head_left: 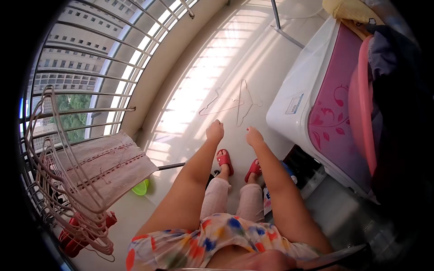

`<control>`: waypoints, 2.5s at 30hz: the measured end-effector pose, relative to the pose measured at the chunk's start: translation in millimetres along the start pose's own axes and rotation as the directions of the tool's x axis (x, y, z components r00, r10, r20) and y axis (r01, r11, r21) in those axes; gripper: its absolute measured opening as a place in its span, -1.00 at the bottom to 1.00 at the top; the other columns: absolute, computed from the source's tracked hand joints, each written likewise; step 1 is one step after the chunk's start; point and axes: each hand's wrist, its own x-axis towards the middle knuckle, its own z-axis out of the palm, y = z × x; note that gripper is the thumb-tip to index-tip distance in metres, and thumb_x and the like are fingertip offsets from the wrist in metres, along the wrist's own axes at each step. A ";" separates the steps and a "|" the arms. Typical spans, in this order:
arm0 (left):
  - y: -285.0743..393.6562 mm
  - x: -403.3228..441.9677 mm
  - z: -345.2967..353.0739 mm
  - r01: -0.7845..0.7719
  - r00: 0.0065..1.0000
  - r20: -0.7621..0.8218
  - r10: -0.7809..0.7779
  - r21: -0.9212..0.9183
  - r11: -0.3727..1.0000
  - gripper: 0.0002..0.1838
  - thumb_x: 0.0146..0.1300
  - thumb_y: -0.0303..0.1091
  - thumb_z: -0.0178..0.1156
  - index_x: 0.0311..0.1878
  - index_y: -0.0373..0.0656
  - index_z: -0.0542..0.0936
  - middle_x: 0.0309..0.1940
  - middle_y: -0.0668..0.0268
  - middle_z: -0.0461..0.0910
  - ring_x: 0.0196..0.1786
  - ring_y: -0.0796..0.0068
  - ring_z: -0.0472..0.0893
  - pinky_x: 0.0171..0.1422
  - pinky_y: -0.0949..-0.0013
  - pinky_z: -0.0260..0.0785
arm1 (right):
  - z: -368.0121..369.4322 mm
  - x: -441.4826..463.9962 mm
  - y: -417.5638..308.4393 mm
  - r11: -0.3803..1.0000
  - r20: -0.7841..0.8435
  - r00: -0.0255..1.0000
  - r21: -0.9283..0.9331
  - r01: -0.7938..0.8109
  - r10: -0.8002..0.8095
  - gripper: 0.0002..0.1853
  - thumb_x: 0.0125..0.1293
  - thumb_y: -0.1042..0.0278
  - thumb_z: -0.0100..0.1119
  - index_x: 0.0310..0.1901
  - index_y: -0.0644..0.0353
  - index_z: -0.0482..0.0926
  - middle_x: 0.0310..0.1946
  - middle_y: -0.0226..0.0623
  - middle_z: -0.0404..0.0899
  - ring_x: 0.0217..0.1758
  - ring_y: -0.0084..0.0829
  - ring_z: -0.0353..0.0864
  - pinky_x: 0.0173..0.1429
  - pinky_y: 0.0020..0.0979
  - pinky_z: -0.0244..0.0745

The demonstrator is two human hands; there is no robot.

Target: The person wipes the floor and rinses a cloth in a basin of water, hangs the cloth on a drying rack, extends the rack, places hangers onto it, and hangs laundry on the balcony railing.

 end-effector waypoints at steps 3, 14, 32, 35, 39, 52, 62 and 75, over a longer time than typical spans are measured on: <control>-15.9 41.7 28.1 0.022 0.999 0.035 -0.024 0.050 0.999 -0.56 0.37 -0.03 -0.25 -0.18 -0.19 0.50 -0.21 0.08 0.59 -0.07 0.11 0.56 0.00 0.06 0.33 | 23.4 47.5 13.2 0.996 0.021 0.997 -0.042 -0.078 0.079 -0.65 0.19 0.34 0.00 0.03 0.15 0.43 0.03 -0.11 0.46 0.09 -0.12 0.46 0.10 -0.20 0.39; -84.4 201.2 108.9 0.013 0.998 0.056 -0.013 0.002 1.000 -0.67 0.28 -0.10 -0.05 -0.13 -0.12 0.54 -0.11 0.12 0.56 -0.05 0.13 0.55 0.03 0.10 0.38 | 95.0 201.9 68.2 0.983 0.009 0.993 -0.144 -0.114 0.116 -0.70 0.27 0.28 -0.13 -0.03 0.19 0.43 -0.09 -0.03 0.54 0.03 -0.08 0.51 0.08 -0.13 0.40; -210.4 364.2 238.9 -0.118 0.989 -0.043 0.138 0.316 0.941 -0.62 0.20 -0.39 -0.02 0.12 -0.08 0.32 0.17 0.15 0.31 0.17 0.16 0.37 0.17 0.15 0.30 | 226.2 327.9 165.4 0.970 -0.149 0.989 -0.238 -0.042 0.007 -0.58 0.18 0.28 0.12 0.07 0.10 0.33 0.00 0.11 0.36 0.11 0.06 0.37 0.10 -0.11 0.39; -208.8 363.1 247.4 -0.048 0.998 -0.007 0.055 0.378 0.925 -0.73 0.22 -0.35 -0.04 0.00 -0.11 0.38 0.06 0.16 0.41 0.08 0.16 0.44 0.09 0.16 0.35 | 236.0 332.4 174.1 0.946 -0.183 0.983 -0.321 -0.033 -0.027 -0.65 0.17 0.25 0.16 -0.05 0.14 0.36 -0.08 0.06 0.41 0.03 0.03 0.42 0.02 -0.10 0.42; -222.5 352.9 274.4 -0.045 0.999 0.027 0.039 0.280 0.959 -0.76 0.26 -0.30 -0.08 -0.06 -0.15 0.41 -0.03 0.11 0.48 -0.04 0.11 0.52 0.02 0.11 0.39 | 257.4 340.7 187.1 0.954 -0.234 0.971 -0.279 -0.114 0.048 -0.73 0.19 0.34 0.07 -0.06 0.10 0.40 -0.11 0.03 0.45 -0.03 -0.04 0.49 -0.03 -0.16 0.47; -177.2 280.6 173.0 -0.175 0.981 -0.148 0.125 -0.396 0.901 -0.75 0.28 -0.25 0.00 -0.15 -0.19 0.56 -0.32 0.13 0.57 -0.26 0.24 0.54 -0.14 0.24 0.36 | 200.3 304.4 133.2 0.960 -0.583 0.806 0.271 0.076 0.101 -0.77 0.18 0.51 0.01 -0.10 0.22 0.35 -0.13 -0.08 0.45 -0.09 -0.07 0.51 -0.02 -0.25 0.46; -16.4 137.5 23.1 0.041 0.995 0.023 -0.098 -0.982 0.184 -0.77 0.40 -0.32 -0.14 0.00 -0.12 0.45 -0.48 0.50 0.27 -0.46 0.74 0.29 -0.37 0.56 0.28 | 32.3 154.2 -37.9 0.798 -0.634 0.753 0.356 0.485 -0.174 -0.69 0.23 0.58 -0.04 0.03 0.21 0.35 -0.18 -0.14 0.47 -0.10 -0.22 0.53 -0.04 -0.30 0.43; 92.2 -54.1 -100.0 0.115 0.993 0.118 -0.023 -0.988 -0.104 -0.74 0.38 -0.28 -0.07 0.01 -0.19 0.45 -0.25 0.37 0.42 -0.15 0.57 0.44 0.00 0.39 0.41 | -81.6 -87.3 -112.9 0.769 -0.569 0.733 0.252 0.588 -0.373 -0.62 0.16 0.66 -0.03 0.05 0.23 0.38 -0.17 -0.13 0.48 -0.18 -0.27 0.54 -0.13 -0.34 0.47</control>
